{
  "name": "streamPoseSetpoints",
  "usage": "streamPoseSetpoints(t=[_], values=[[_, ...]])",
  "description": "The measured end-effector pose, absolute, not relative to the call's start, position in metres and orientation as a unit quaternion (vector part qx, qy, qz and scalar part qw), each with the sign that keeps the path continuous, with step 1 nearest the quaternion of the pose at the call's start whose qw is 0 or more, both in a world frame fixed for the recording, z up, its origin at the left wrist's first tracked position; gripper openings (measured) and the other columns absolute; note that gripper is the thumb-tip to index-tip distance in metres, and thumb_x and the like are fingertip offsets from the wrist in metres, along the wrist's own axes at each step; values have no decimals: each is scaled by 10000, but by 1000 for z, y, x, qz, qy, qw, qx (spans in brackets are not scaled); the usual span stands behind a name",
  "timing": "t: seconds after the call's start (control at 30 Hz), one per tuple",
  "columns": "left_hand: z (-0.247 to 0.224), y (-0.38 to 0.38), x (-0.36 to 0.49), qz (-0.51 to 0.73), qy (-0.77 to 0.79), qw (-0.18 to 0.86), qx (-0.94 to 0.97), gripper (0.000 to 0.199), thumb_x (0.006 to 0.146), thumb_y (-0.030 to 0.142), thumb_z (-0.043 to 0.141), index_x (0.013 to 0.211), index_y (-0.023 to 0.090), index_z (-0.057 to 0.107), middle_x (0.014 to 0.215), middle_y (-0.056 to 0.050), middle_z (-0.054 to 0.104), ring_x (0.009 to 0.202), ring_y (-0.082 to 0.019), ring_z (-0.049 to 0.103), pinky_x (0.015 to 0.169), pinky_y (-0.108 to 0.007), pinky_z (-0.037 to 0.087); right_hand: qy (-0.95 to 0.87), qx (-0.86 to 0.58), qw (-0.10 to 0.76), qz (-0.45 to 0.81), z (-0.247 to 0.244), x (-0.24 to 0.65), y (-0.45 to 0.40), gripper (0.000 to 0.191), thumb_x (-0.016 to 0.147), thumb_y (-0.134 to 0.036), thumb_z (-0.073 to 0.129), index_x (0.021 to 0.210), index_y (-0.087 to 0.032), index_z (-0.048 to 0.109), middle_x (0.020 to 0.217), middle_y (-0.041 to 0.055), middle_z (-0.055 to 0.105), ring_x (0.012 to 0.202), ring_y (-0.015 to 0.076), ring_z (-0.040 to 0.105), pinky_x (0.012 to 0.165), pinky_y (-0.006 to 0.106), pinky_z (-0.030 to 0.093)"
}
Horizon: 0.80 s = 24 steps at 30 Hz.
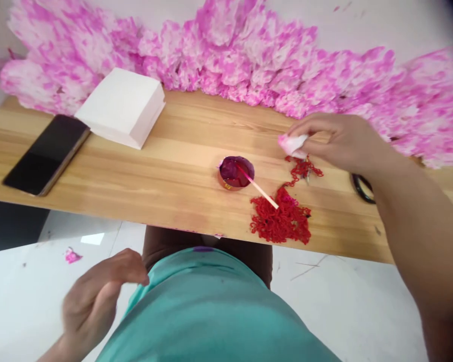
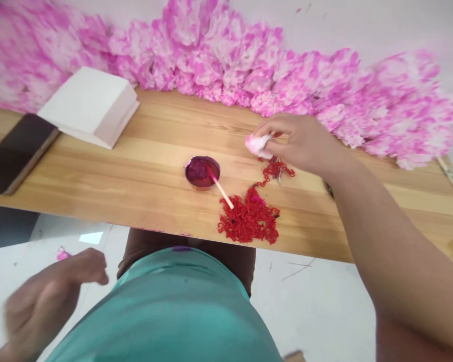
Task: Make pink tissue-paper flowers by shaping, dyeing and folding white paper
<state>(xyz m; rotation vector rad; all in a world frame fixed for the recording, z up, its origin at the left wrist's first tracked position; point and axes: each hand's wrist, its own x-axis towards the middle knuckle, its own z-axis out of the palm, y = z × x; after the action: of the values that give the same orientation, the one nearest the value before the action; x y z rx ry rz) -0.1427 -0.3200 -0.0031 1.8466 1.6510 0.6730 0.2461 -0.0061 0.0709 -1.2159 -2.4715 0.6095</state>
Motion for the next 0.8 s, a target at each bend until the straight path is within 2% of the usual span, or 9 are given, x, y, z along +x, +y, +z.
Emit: streamPoseSetpoints(t=[0.1, 0.23, 0.3, 0.37, 0.47, 0.53, 0.6, 0.67, 0.8], values=[[-37, -320, -124, 237, 707, 338, 574, 426, 988, 390, 359, 806, 233, 711, 847, -62, 738, 796, -234, 707, 730, -409, 607, -748, -490, 326, 308, 64, 237, 7, 188, 680, -341, 771, 842, -245, 763, 903, 97, 756, 792, 219, 661, 712, 407, 453], [-87, -308, -107, 179, 605, 417, 653, 388, 969, 375, 392, 1239, 282, 656, 1283, -77, 671, 1260, -250, 583, 1082, -480, 461, -669, -479, 426, 377, 54, 226, 14, 217, 583, -357, 825, 785, -285, 791, 957, 96, 764, 831, 226, 663, 657, 407, 406], [-110, -302, -122, 133, 556, 433, 698, 427, 983, 363, 340, 1304, 277, 607, 1332, -74, 645, 1310, -224, 540, 1157, -499, 352, -642, -477, 449, 399, 51, 223, 14, 219, 599, -370, 806, 802, -290, 793, 1006, 109, 757, 833, 225, 663, 616, 401, 381], [-128, -296, -161, 77, 599, 365, 708, 422, 949, 438, 418, 1228, 227, 653, 1308, -123, 652, 1322, -286, 519, 1155, -599, 263, -618, -472, 468, 419, 47, 223, 14, 177, 639, -349, 773, 802, -280, 787, 1023, 121, 749, 767, 189, 645, 592, 391, 370], [-145, -291, -237, 41, 783, 167, 598, 531, 929, 516, 384, 1118, 116, 677, 1287, -248, 613, 1377, -441, 389, 999, -758, 242, -579, -457, 502, 451, 41, 227, 18, 93, 713, -250, 718, 785, -273, 772, 997, 115, 746, 674, 129, 597, 602, 366, 400], [-150, -290, -263, 18, 806, 125, 578, 564, 947, 510, 321, 1141, 106, 661, 1351, -223, 565, 1403, -454, 332, 983, -721, 271, -545, -432, 539, 476, 36, 229, 23, 103, 696, -202, 724, 744, -286, 759, 879, 57, 737, 630, 113, 586, 576, 323, 406], [-149, -287, -250, 14, 819, 106, 564, 513, 901, 463, 400, 1133, 86, 660, 1319, -249, 580, 1341, -432, 426, 1050, -688, 281, -517, -399, 565, 504, 31, 230, 26, 124, 642, -192, 762, 716, -290, 743, 756, -1, 689, 597, 113, 590, 528, 276, 398], [-144, -282, -202, 47, 778, 177, 600, 476, 903, 437, 421, 1137, 105, 668, 1233, -220, 641, 1265, -377, 513, 1071, -582, 362, -504, -368, 575, 528, 28, 229, 27, 167, 579, -194, 809, 703, -269, 725, 671, -30, 629, 552, 110, 580, 489, 248, 397], [-122, -280, -102, 87, 512, 481, 706, 431, 986, 399, 347, 1293, 238, 604, 1297, -80, 642, 1177, -233, 585, 1014, -364, 460, -511, -361, 563, 540, 24, 226, 22, 181, 591, -221, 830, 720, -247, 706, 639, -40, 596, 518, 102, 563, 466, 247, 402]])
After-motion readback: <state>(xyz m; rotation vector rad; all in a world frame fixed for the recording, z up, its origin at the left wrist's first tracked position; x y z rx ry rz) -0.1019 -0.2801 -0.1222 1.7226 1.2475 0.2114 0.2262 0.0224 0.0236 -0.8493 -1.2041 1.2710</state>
